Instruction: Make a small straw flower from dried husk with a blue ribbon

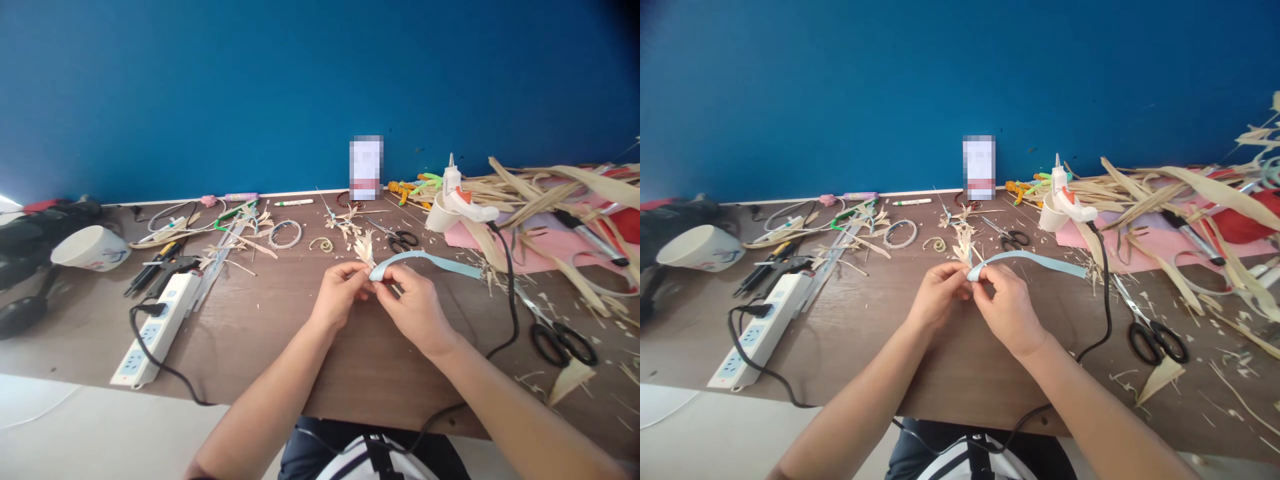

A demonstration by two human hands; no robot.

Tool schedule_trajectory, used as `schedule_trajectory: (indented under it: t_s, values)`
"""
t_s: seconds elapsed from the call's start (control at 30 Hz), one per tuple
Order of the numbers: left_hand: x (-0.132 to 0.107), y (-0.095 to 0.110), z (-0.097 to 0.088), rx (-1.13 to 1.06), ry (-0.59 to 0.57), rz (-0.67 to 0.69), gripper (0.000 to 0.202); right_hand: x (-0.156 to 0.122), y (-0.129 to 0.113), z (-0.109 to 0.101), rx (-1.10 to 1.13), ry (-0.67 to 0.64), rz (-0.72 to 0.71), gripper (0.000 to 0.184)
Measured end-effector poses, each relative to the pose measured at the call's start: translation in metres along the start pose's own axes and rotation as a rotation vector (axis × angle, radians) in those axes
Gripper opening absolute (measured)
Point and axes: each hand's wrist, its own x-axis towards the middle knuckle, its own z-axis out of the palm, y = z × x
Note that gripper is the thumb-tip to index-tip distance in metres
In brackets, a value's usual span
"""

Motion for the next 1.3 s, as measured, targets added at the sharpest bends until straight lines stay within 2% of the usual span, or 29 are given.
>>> schedule_trajectory:
  t_s: [0.1, 0.27, 0.37, 0.5, 0.67, 0.8, 1.03, 1.13, 1.2, 1.3]
  values:
    - [0.001, 0.000, -0.004, -0.077, -0.118, -0.045, 0.018, 0.002, -0.001, 0.000, 0.206, -0.047, 0.133, 0.008]
    - [0.004, 0.000, -0.010, -0.210, -0.266, -0.146, 0.018, 0.007, -0.001, -0.001, 0.740, -0.167, 0.350, 0.003]
    - [0.004, 0.001, -0.011, -0.270, -0.298, -0.192, 0.020, 0.008, 0.000, -0.002, 0.951, -0.207, 0.471, 0.007]
    - [0.004, 0.000, -0.012, -0.336, -0.305, -0.248, 0.022, 0.008, 0.001, -0.003, 1.108, -0.255, 0.538, 0.007]
    - [0.006, -0.003, -0.014, -0.340, -0.318, -0.284, 0.017, 0.008, 0.002, -0.004, 1.066, -0.268, 0.541, 0.004]
    - [0.006, -0.003, -0.013, -0.298, -0.290, -0.246, 0.017, 0.005, 0.001, -0.003, 0.954, -0.221, 0.533, 0.004]
    - [0.002, -0.001, -0.008, -0.127, -0.292, -0.155, 0.022, 0.001, 0.000, 0.004, 0.758, 0.059, 0.488, 0.008]
    - [0.001, -0.002, -0.006, -0.069, -0.320, -0.166, 0.023, 0.001, 0.004, 0.004, 0.713, 0.105, 0.513, 0.009]
    - [0.000, -0.001, -0.006, -0.036, -0.332, -0.156, 0.023, 0.000, 0.007, 0.001, 0.679, 0.098, 0.532, 0.011]
    - [-0.002, 0.003, -0.004, 0.006, -0.283, -0.107, 0.023, 0.000, 0.006, -0.014, 0.552, -0.055, 0.577, 0.019]
